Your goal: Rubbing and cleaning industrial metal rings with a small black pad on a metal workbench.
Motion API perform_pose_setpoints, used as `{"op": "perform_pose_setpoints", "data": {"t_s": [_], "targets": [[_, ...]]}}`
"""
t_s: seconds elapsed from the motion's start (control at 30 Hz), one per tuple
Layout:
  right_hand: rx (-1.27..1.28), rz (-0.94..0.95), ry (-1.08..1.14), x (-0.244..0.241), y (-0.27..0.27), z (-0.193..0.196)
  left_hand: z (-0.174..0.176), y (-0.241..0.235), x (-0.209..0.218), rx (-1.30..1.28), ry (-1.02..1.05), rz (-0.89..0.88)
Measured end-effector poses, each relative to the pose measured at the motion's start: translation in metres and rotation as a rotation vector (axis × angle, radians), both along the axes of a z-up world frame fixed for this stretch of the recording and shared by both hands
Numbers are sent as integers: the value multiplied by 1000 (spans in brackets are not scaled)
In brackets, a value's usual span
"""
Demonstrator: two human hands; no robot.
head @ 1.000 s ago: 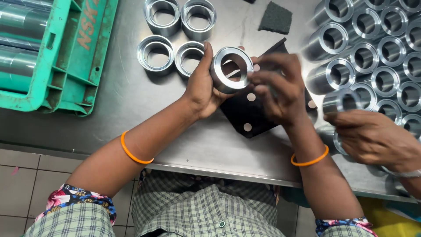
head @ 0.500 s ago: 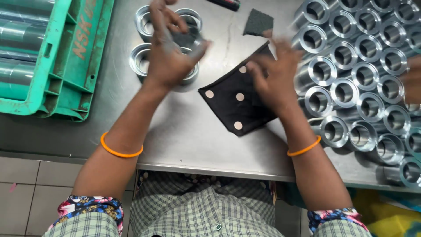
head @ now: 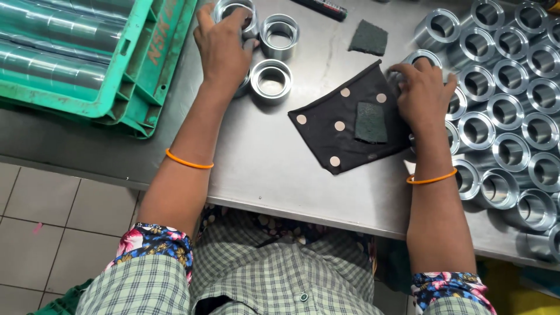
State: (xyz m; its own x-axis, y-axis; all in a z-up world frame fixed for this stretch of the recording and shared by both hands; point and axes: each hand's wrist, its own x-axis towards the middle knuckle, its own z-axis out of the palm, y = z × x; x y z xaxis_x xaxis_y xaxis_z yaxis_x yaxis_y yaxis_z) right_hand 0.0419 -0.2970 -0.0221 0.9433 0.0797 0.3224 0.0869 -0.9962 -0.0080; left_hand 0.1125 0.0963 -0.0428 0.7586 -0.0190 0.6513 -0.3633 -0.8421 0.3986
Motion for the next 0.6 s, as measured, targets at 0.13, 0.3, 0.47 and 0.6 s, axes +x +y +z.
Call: {"op": "perform_pose_setpoints", "data": {"t_s": [0.13, 0.3, 0.47, 0.6], "targets": [[462, 179, -25, -22, 26, 45, 12, -16, -17, 27, -26, 17], [1222, 539, 88, -46, 54, 47, 11, -78, -50, -303, 63, -425], [733, 565, -159, -51, 88, 42, 1, -105, -91, -715, 685, -1001], [994, 531, 17, -43, 86, 18, 29, -103, -116, -846, 717, -1065]]}}
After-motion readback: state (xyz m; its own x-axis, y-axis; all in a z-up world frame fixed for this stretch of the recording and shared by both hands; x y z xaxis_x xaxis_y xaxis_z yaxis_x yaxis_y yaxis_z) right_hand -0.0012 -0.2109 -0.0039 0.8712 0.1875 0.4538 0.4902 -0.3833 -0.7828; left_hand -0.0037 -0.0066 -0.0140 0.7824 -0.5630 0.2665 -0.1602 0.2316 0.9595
